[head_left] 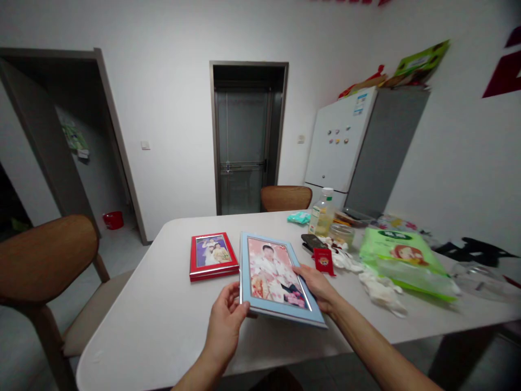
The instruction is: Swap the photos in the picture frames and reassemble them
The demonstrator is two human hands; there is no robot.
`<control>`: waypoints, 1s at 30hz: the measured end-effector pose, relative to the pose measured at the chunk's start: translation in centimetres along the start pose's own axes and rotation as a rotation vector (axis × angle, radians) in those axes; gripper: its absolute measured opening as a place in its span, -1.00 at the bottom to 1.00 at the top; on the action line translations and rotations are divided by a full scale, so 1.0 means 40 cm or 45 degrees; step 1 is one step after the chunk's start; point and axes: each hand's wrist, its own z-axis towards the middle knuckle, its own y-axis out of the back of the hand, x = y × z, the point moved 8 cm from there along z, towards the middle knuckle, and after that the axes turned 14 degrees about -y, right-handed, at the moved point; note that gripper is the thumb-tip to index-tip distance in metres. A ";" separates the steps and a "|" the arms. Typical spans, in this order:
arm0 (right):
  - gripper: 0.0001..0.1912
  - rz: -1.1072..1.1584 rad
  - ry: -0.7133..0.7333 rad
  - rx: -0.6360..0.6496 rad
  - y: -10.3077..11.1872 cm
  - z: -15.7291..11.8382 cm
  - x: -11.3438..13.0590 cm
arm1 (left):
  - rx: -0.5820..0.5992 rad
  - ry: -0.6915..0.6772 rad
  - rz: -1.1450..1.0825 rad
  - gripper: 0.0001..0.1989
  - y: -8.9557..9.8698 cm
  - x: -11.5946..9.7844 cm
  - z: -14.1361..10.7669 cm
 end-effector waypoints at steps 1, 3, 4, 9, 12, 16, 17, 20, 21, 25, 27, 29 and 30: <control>-0.90 -0.127 -0.036 -0.052 0.028 0.024 0.005 | 0.033 0.015 0.040 -0.64 -0.020 0.026 0.005; -0.87 -0.321 -0.086 -0.111 0.073 0.070 0.011 | 0.097 0.040 0.181 -0.64 -0.049 0.079 0.015; -0.84 -0.376 -0.080 -0.149 0.092 0.091 0.015 | 0.120 0.046 0.281 -0.64 -0.057 0.104 0.020; -0.82 -0.546 -0.029 -0.296 0.139 0.170 0.006 | 0.184 0.060 0.682 -0.64 -0.071 0.186 0.033; -0.83 -0.658 0.001 -0.371 0.147 0.198 -0.005 | 0.251 0.077 0.841 -0.62 -0.069 0.208 0.033; -0.80 -0.790 0.072 -0.458 0.152 0.210 0.013 | 0.317 -0.056 1.102 -0.53 -0.035 0.192 0.074; -0.78 -0.809 0.103 -0.492 0.147 0.204 0.024 | 0.330 -0.136 1.209 -0.53 -0.021 0.178 0.095; -0.66 -0.863 0.306 -0.583 0.086 0.143 0.062 | 0.377 -0.328 1.670 -0.52 0.034 0.137 0.168; -0.66 -0.906 0.456 -0.575 0.040 0.105 0.076 | 0.386 -0.328 1.849 -0.51 0.057 0.130 0.191; -0.70 -0.888 0.731 -0.161 -0.198 -0.038 0.043 | 0.478 -0.260 2.059 -0.66 0.126 0.122 0.249; -0.68 -0.814 0.747 -0.070 -0.281 -0.081 0.017 | 0.576 -0.254 2.052 -0.78 0.137 0.123 0.257; -0.66 -0.736 0.693 -0.020 -0.335 -0.090 -0.007 | 0.637 -0.256 2.123 -0.74 0.148 0.116 0.262; -0.68 -0.680 0.601 -0.015 -0.349 -0.080 -0.022 | 0.672 -0.288 2.169 -0.69 0.148 0.108 0.264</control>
